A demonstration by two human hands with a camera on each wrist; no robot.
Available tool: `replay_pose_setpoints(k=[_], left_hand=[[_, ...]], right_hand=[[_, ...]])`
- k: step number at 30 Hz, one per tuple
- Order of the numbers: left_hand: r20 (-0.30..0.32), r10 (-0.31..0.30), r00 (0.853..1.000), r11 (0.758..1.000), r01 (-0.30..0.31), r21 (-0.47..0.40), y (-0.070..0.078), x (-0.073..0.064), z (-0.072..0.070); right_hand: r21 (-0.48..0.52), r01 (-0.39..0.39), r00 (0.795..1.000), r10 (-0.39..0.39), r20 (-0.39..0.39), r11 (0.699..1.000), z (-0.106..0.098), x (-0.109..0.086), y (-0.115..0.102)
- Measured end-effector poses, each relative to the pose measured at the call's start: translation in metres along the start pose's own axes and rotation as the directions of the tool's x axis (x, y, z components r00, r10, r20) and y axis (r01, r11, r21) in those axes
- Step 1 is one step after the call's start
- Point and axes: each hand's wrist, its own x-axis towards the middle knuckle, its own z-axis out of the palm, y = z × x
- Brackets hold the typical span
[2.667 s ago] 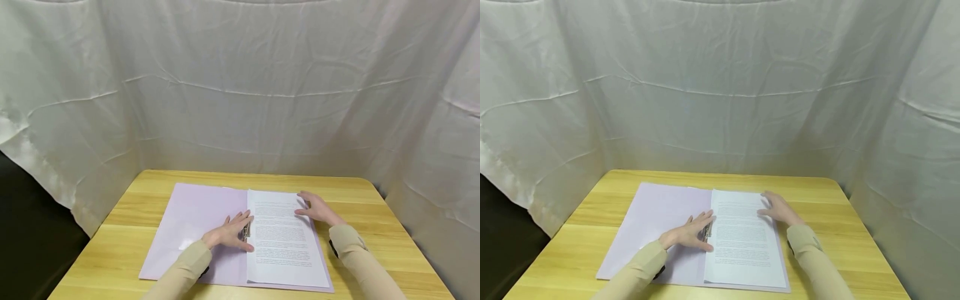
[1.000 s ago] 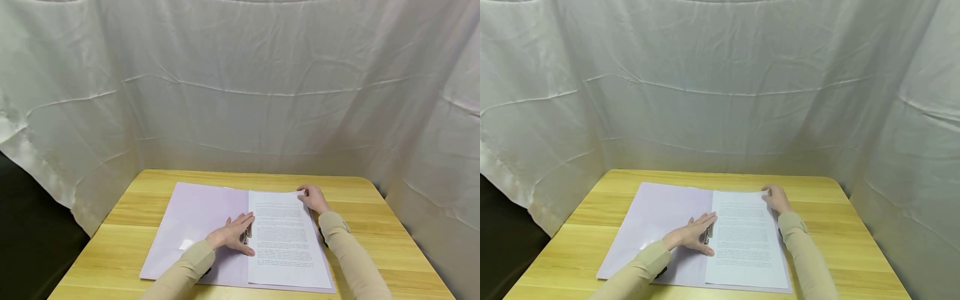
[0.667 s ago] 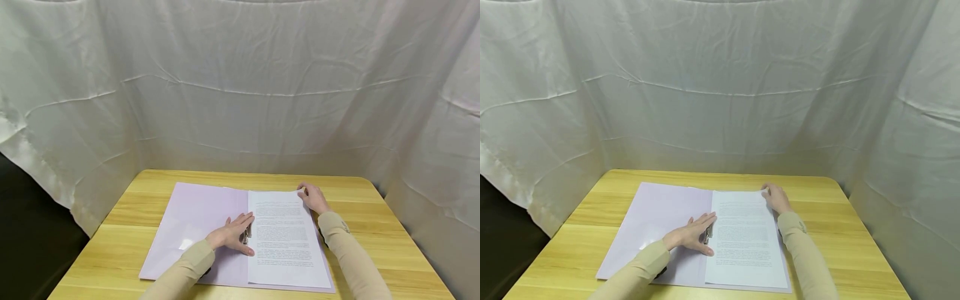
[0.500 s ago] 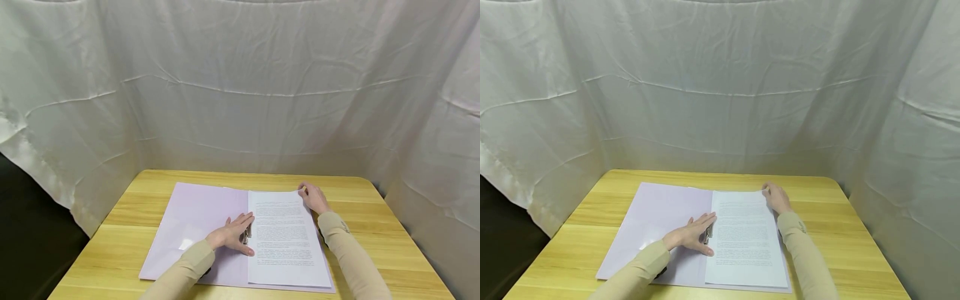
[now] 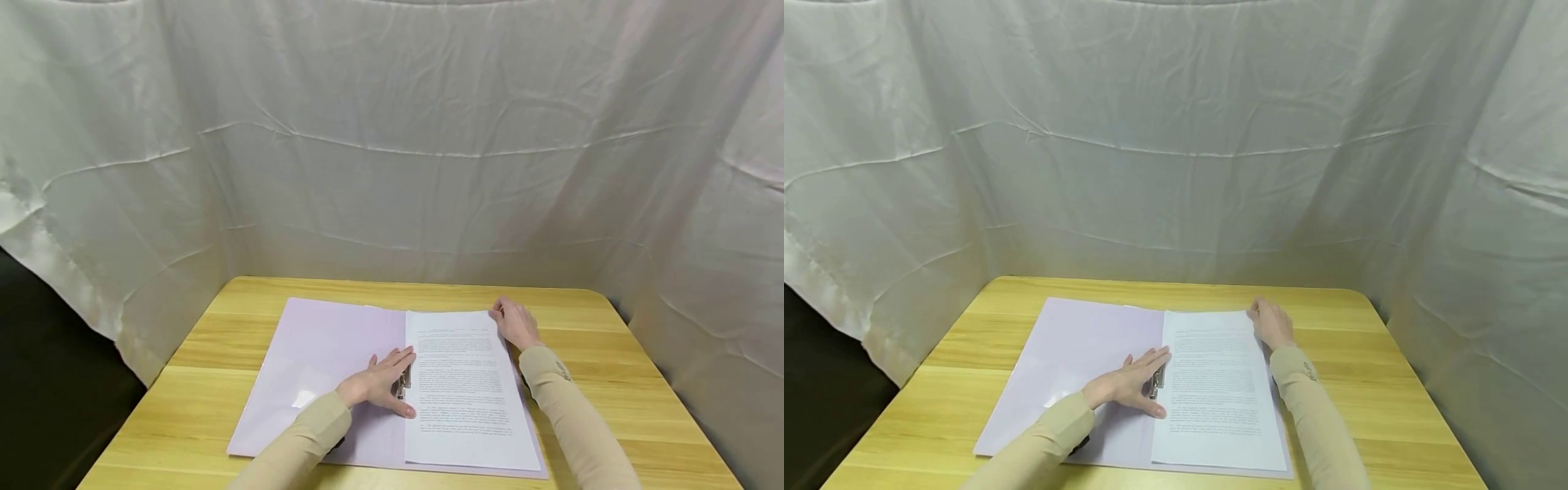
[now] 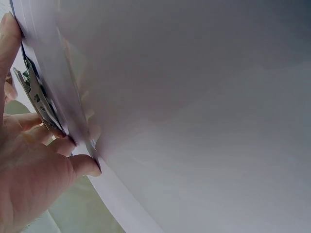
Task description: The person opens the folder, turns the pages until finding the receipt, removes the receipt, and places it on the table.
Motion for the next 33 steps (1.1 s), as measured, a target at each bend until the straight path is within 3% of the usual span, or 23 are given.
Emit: replay_pose_setpoints(k=[10,16,19,22,26,33], left_hand=[[-0.001,0.005,1.0,1.0,-0.005,-0.005,0.0,-0.001,0.0],[-0.001,0.001,1.0,1.0,-0.001,-0.005,-0.001,0.0,0.0],[0.002,-0.001,1.0,1.0,0.001,-0.008,-0.001,0.0,0.0],[0.005,0.003,1.0,1.0,-0.003,-0.014,-0.002,0.001,0.0],[-0.003,0.025,1.0,0.999,-0.025,-0.039,-0.006,0.003,-0.003],[-0.044,0.053,0.998,0.989,-0.059,-0.133,-0.011,0.001,-0.008]], right_hand=[[0.018,0.037,0.998,-0.036,-0.049,0.999,0.0,-0.001,0.0],[0.081,0.092,0.99,-0.082,-0.118,0.993,-0.001,-0.002,-0.001],[0.158,0.097,0.99,-0.08,-0.115,0.983,-0.002,-0.004,-0.002],[0.268,0.056,0.997,-0.041,-0.059,0.962,-0.003,-0.005,-0.004],[0.408,-0.045,0.996,0.01,0.087,0.912,-0.007,-0.006,-0.005],[0.589,-0.198,0.94,-0.019,0.34,0.784,-0.016,-0.016,-0.006]])
